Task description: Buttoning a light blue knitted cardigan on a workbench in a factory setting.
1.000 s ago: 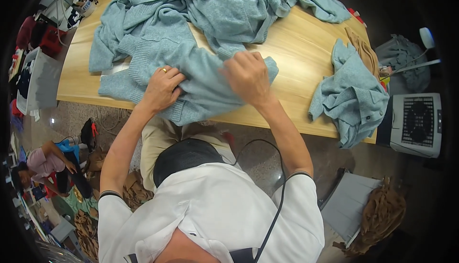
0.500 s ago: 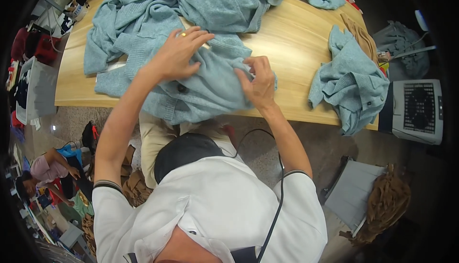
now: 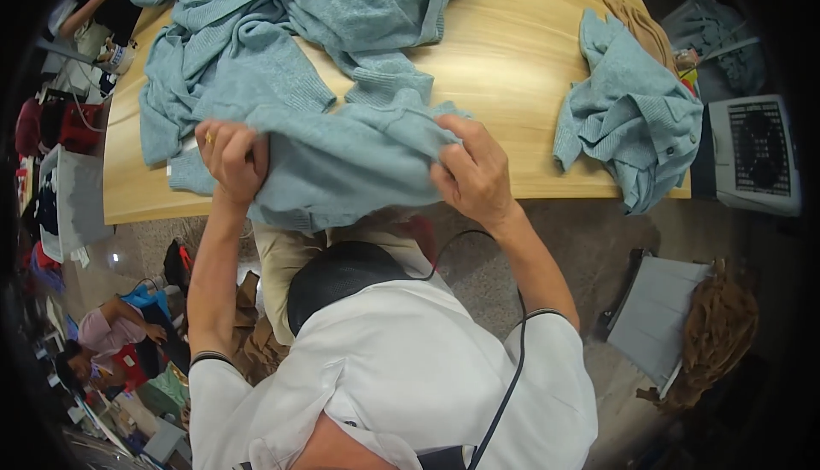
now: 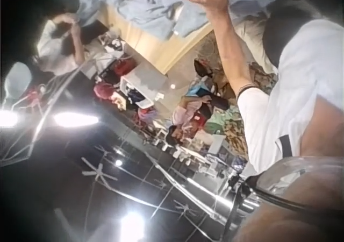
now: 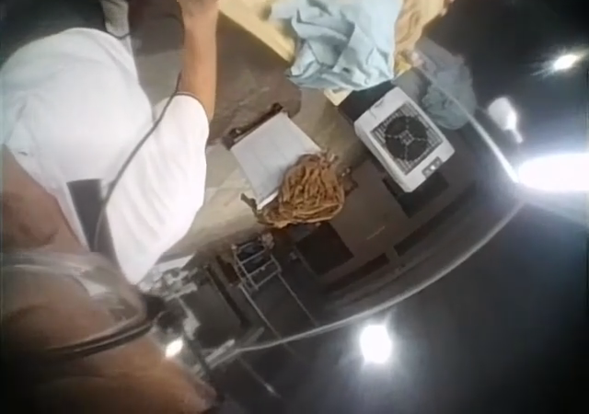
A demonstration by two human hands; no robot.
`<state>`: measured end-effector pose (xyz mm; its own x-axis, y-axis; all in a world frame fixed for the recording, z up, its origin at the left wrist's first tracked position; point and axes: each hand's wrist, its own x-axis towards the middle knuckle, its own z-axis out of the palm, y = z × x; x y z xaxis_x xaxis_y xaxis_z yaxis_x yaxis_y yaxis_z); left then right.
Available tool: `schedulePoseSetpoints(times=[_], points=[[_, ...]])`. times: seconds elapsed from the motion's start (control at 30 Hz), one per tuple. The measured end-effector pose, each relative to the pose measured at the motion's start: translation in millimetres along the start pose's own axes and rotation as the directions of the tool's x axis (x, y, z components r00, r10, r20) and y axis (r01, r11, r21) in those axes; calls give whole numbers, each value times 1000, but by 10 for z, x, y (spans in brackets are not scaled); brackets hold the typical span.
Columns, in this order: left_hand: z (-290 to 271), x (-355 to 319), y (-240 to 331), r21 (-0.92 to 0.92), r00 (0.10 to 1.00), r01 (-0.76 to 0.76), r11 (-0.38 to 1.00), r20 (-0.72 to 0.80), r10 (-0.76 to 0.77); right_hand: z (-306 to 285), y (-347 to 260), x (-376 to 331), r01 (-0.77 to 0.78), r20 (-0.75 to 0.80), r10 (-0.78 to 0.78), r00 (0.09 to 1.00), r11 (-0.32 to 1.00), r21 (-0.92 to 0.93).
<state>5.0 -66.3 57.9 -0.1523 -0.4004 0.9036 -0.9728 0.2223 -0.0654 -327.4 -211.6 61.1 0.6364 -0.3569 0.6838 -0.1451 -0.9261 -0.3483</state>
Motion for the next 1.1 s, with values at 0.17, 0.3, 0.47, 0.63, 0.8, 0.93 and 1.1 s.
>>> schedulePoseSetpoints(times=[0.17, 0.3, 0.47, 0.63, 0.8, 0.93, 1.1], points=[[41, -173, 90, 111, 844, 277, 955, 447, -297, 163, 496, -172, -644, 161, 626, 763, 711, 283], [-173, -117, 305, -69, 914, 330, 941, 274, -300, 233, 714, -196, -749, 185, 741, 645, 566, 344], [-56, -231, 755, -93, 664, 403, 910, 715, -221, 285, 855, 136, -739, 266, 694, 669, 658, 142], [-100, -291, 772, -93, 657, 387, 917, 726, -203, 351, 891, 229, -434, 653, 486, 581, 864, -257], [-123, -362, 762, -81, 709, 311, 947, 684, -174, 257, 766, 453, -441, 195, 437, 878, 897, -22], [-119, -422, 739, -111, 751, 199, 974, 656, -79, -38, 297, 809, -468, 0, 516, 857, 777, 421], [-167, -161, 625, -239, 843, 352, 905, 501, -195, -234, 159, 958, -556, 407, 510, 758, 181, 811]])
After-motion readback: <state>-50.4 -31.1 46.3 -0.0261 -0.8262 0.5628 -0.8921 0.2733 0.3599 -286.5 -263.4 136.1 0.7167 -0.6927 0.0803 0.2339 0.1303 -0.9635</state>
